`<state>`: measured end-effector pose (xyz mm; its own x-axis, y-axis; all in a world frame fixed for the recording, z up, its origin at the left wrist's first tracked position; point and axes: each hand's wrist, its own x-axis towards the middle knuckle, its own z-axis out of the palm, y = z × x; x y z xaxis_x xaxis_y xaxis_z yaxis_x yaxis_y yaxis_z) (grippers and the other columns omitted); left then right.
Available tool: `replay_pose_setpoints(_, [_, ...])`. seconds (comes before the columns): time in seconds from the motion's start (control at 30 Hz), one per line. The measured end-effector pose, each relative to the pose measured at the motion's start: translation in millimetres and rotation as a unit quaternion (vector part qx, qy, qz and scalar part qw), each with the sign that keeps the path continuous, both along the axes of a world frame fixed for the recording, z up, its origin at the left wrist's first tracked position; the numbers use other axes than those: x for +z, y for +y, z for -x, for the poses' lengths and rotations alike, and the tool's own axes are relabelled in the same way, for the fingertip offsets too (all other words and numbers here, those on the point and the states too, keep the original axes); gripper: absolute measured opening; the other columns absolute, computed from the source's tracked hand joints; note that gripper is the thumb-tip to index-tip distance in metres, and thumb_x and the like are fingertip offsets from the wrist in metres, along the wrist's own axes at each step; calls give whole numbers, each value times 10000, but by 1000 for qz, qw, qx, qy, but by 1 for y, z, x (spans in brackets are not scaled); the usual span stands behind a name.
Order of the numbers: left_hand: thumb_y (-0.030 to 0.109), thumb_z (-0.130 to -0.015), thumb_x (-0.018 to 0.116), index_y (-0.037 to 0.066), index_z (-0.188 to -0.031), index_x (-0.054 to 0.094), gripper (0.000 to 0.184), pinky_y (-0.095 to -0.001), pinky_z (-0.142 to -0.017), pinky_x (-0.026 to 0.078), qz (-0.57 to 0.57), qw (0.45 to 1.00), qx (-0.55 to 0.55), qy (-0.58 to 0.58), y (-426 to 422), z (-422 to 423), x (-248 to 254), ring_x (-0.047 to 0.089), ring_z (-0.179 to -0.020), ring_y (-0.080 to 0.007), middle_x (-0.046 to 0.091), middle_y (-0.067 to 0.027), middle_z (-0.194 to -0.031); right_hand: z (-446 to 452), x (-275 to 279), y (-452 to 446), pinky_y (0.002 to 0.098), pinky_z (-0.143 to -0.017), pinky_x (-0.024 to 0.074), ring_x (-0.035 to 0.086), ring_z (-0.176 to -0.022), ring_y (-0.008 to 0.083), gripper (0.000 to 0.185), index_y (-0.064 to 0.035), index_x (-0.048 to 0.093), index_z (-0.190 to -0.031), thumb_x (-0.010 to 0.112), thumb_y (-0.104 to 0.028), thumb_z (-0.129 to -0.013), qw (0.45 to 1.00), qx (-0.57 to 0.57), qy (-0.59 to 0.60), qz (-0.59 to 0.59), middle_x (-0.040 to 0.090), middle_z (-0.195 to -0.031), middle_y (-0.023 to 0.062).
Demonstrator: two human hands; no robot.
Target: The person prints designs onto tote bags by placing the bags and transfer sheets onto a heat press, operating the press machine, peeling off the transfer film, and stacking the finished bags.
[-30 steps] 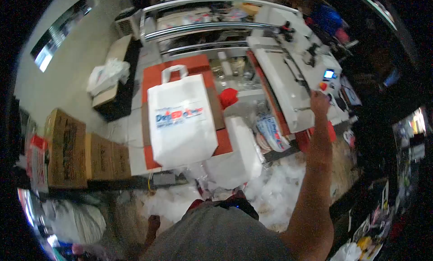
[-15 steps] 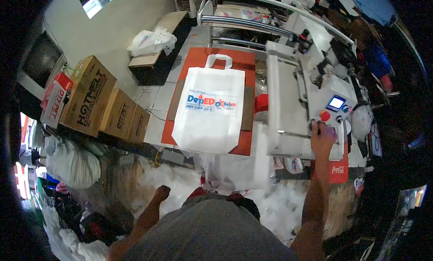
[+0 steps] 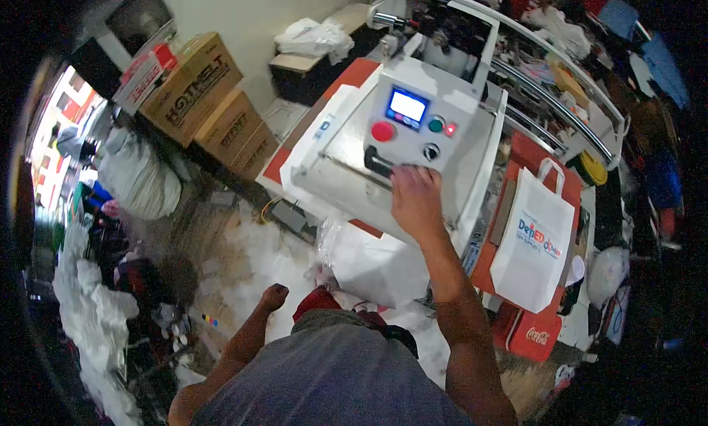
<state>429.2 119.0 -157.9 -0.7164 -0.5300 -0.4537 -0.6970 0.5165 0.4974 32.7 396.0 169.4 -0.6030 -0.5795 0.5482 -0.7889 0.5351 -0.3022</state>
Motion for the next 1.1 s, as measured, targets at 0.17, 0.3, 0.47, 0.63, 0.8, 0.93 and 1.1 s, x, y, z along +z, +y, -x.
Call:
replay_pose_setpoints(0.17, [331,-882,516,27,-935,692,355,-472,-868,514,40,977,-163,-130,56,-92,-24,646,-993,-404,672,-257,-1006,6,-7,-56,441,-900,370,588,-965,291,176,-56,609,-1072,556,-136,-925,998,47,35,13,653,-964,111])
replay_pose_setpoints(0.3, [228,-863,490,35,-836,664,262,-438,-815,539,26,991,-62,-117,90,-206,-109,661,-909,-378,671,-243,-909,6,-12,-93,447,-895,360,590,-982,279,171,-66,615,-1060,540,-149,-931,996,57,61,25,660,-967,104])
replay_pose_setpoints(0.47, [181,-839,481,85,-819,650,195,-452,-750,537,40,990,-111,-81,116,-253,-123,652,-861,-385,671,-202,-922,-25,-5,-90,448,-1010,406,547,-1160,363,318,-37,567,-1224,563,-110,-914,977,102,37,185,605,-1211,183])
replay_pose_setpoints(0.63, [223,-820,496,14,-867,643,260,-489,-802,521,54,985,-155,-48,131,-259,-94,633,-894,-451,663,-275,-924,-86,-47,45,417,-1034,420,558,-1173,348,324,-6,572,-1222,555,-5,-899,981,29,-80,175,590,-1242,193])
replay_pose_setpoints(0.8, [201,-815,501,-4,-825,678,270,-474,-818,534,-72,990,79,-88,147,-284,-126,654,-929,-411,679,-256,-954,-156,-162,218,392,-843,511,654,-947,339,169,1,621,-1075,569,-87,-942,950,-143,-253,113,657,-986,202])
replay_pose_setpoints(0.93, [170,-807,518,4,-813,697,244,-470,-833,546,43,951,-236,-194,151,-214,-55,672,-928,-371,699,-211,-959,-217,-222,331,356,-781,518,662,-830,257,131,-13,656,-983,598,-118,-929,941,-189,-259,105,672,-878,157])
replay_pose_setpoints(1.1, [369,-890,572,-7,-895,654,385,-502,-776,520,73,984,-56,149,142,37,78,647,-878,-437,669,-261,-899,-224,-231,405,323,-738,516,649,-771,174,154,-17,674,-976,604,-144,-925,922,-217,-308,86,687,-837,90])
